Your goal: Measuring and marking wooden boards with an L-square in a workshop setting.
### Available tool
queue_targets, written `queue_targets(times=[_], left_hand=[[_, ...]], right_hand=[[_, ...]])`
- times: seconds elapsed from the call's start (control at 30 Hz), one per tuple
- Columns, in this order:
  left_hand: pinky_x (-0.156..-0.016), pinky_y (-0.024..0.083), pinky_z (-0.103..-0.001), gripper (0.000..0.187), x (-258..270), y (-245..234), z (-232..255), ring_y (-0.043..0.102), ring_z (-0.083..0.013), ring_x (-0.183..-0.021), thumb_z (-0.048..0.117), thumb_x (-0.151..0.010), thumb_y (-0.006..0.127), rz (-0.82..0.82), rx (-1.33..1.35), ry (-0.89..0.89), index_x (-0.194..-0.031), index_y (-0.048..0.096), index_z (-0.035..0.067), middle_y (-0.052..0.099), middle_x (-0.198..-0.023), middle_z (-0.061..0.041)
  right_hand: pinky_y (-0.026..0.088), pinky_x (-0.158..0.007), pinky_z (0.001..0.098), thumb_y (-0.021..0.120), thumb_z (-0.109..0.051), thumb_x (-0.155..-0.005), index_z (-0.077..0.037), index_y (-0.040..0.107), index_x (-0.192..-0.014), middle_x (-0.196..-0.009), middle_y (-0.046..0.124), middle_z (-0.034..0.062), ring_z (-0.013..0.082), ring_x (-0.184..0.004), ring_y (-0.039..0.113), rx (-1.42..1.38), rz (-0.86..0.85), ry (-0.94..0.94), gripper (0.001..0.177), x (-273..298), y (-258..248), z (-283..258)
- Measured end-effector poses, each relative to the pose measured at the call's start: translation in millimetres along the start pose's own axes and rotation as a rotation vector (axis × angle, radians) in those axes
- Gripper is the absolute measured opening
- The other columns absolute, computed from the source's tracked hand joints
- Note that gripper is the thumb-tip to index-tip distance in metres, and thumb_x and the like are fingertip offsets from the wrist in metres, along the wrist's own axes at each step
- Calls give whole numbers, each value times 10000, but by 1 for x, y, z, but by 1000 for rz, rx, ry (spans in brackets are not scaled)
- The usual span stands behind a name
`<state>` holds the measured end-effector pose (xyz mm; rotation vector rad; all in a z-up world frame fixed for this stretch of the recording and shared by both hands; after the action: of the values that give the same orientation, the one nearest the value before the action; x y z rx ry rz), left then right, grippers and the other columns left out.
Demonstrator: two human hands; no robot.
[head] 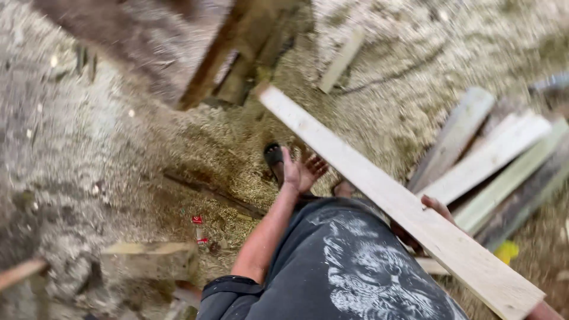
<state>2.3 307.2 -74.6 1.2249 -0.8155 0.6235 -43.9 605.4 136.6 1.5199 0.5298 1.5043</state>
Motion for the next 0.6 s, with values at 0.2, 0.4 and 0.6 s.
queue_targets(times=[0.2,0.4,0.6], left_hand=[[-1047,471,-574,1338,34,-49,132,545,-394,-1250,1078,-681,290,-56,460,377,-1584,382,94,520,-1468,-214],[-1128,362,-672,1258,94,-139,261,447,-361,-1375,1025,-640,286,427,469,549,-1606,308,220,464,-1509,-140],[-1004,523,-612,1107,131,-55,366,581,-296,-1259,825,-627,655,578,198,664,-1478,410,159,594,-1333,-129]], right_hand=[[536,-851,630,742,-590,-809,23,344,-1501,-1276,497,294,441,-1126,557,308,99,-12,1006,-85,74,-48],[471,-944,752,780,-591,-775,-10,344,-1538,-1416,457,324,514,-1277,478,531,191,-170,1054,-169,63,-106],[398,-1103,698,778,-488,-862,43,348,-1538,-1489,440,306,536,-1396,401,476,196,-428,961,-214,26,-133]])
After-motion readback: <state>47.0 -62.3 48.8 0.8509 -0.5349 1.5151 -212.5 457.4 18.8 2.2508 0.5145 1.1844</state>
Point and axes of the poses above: each hand's wrist, its own x-axis away from the middle knuckle, its own y-axis out of the palm, z = x × y, the point moved 9 cm from there along -x, towards the middle knuckle
